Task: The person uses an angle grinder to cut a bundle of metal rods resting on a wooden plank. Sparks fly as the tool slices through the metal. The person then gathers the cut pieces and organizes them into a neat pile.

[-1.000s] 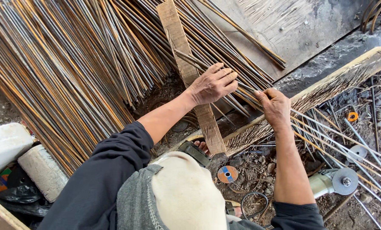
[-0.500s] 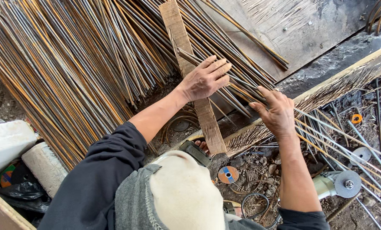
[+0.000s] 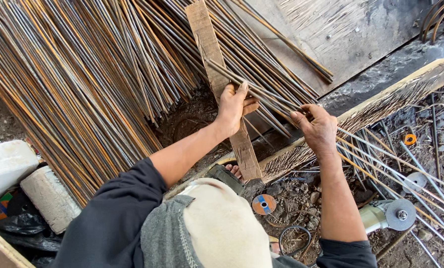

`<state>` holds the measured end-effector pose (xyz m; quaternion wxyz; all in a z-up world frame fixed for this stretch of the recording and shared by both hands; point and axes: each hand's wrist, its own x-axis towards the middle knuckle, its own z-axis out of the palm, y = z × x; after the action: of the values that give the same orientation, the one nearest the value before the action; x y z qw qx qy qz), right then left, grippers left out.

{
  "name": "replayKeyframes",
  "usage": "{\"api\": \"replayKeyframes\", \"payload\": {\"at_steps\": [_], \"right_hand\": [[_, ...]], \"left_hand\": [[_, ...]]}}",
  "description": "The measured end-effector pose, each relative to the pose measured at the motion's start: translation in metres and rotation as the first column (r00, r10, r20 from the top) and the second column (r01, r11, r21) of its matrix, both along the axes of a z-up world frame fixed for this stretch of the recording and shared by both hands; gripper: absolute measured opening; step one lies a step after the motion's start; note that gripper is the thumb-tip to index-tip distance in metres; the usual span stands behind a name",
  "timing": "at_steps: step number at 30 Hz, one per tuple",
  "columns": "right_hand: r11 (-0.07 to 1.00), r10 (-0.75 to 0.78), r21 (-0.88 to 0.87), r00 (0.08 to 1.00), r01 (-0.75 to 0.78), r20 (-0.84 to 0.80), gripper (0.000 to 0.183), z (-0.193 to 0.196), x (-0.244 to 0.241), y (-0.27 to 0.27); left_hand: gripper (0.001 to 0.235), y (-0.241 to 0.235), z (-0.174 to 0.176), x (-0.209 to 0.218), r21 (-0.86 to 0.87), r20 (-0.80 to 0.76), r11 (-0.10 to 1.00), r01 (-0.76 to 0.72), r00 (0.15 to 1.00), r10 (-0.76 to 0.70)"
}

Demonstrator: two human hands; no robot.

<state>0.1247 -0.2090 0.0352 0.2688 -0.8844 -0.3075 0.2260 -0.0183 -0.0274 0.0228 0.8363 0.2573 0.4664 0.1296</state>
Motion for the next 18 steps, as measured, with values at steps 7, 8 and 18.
{"api": "replayKeyframes", "payload": {"at_steps": [7, 8, 18], "right_hand": [[0.996, -0.075, -0.043, 0.997, 0.074, -0.021, 0.025, -0.008, 0.001, -0.002], [0.995, -0.088, -0.055, 0.996, 0.086, -0.025, 0.025, -0.006, 0.001, 0.0], [0.991, -0.12, -0.069, 0.989, 0.115, -0.084, 0.025, -0.002, -0.001, 0.005]], "left_hand": [[0.02, -0.008, -0.017, 0.004, 0.052, -0.027, 0.978, -0.2, 0.979, 0.201], [0.022, -0.007, -0.022, 0.005, 0.039, -0.029, 0.972, -0.231, 0.972, 0.232], [0.025, 0.002, -0.02, 0.002, 0.02, -0.066, 0.985, -0.171, 0.983, 0.172]]}}
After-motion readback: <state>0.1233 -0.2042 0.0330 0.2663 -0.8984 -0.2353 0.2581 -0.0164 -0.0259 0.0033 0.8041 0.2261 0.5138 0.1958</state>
